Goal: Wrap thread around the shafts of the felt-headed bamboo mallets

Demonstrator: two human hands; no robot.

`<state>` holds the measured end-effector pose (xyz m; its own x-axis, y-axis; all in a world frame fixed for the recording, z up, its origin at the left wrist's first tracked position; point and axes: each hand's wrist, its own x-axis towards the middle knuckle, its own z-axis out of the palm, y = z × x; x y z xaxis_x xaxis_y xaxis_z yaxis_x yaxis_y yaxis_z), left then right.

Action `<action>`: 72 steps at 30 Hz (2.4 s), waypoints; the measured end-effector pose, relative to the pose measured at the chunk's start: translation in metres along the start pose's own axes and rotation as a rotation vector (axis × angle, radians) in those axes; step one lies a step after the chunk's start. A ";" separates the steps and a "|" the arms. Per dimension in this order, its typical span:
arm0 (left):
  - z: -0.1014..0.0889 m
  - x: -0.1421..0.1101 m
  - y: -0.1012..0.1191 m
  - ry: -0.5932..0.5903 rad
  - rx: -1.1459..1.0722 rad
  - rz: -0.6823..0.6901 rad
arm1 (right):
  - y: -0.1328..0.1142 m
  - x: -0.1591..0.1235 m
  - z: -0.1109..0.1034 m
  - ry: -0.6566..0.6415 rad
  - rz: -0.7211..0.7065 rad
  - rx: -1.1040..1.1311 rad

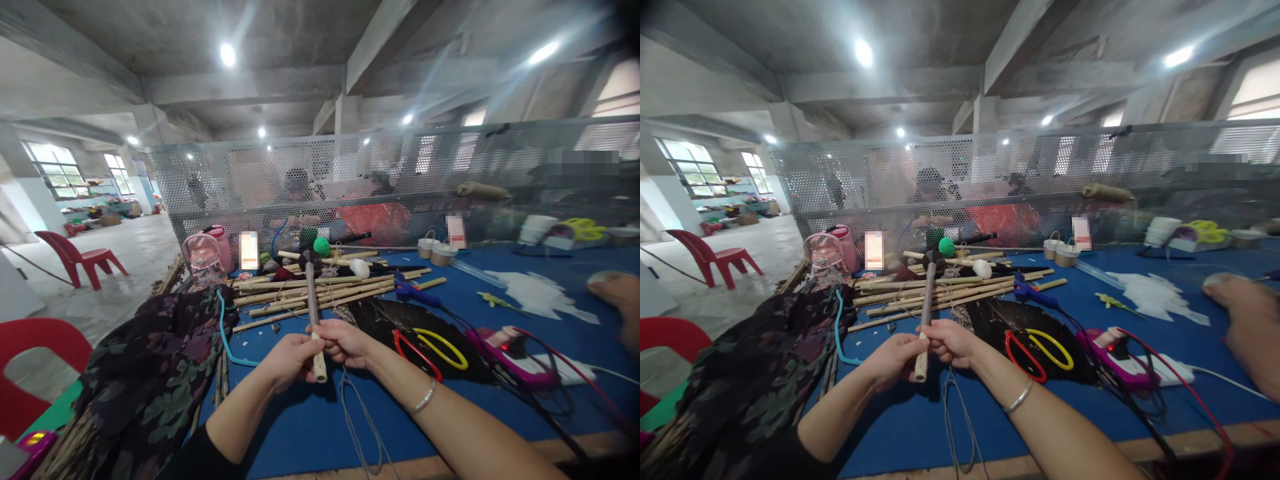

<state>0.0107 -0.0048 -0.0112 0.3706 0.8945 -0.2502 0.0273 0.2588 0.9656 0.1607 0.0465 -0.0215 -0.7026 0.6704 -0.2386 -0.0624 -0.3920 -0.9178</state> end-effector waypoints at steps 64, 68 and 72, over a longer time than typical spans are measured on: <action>-0.003 0.006 -0.005 0.134 -0.074 -0.037 | 0.007 0.004 0.006 0.133 -0.025 -0.126; 0.000 0.006 -0.002 0.143 -0.191 -0.123 | 0.011 0.006 0.006 0.159 -0.054 -0.201; 0.000 0.008 -0.002 0.205 -0.357 -0.168 | 0.017 0.011 0.003 0.271 -0.244 -0.363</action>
<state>0.0135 0.0022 -0.0156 0.1962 0.8734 -0.4456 -0.2645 0.4848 0.8337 0.1495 0.0455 -0.0385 -0.4863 0.8731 -0.0337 0.0826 0.0076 -0.9966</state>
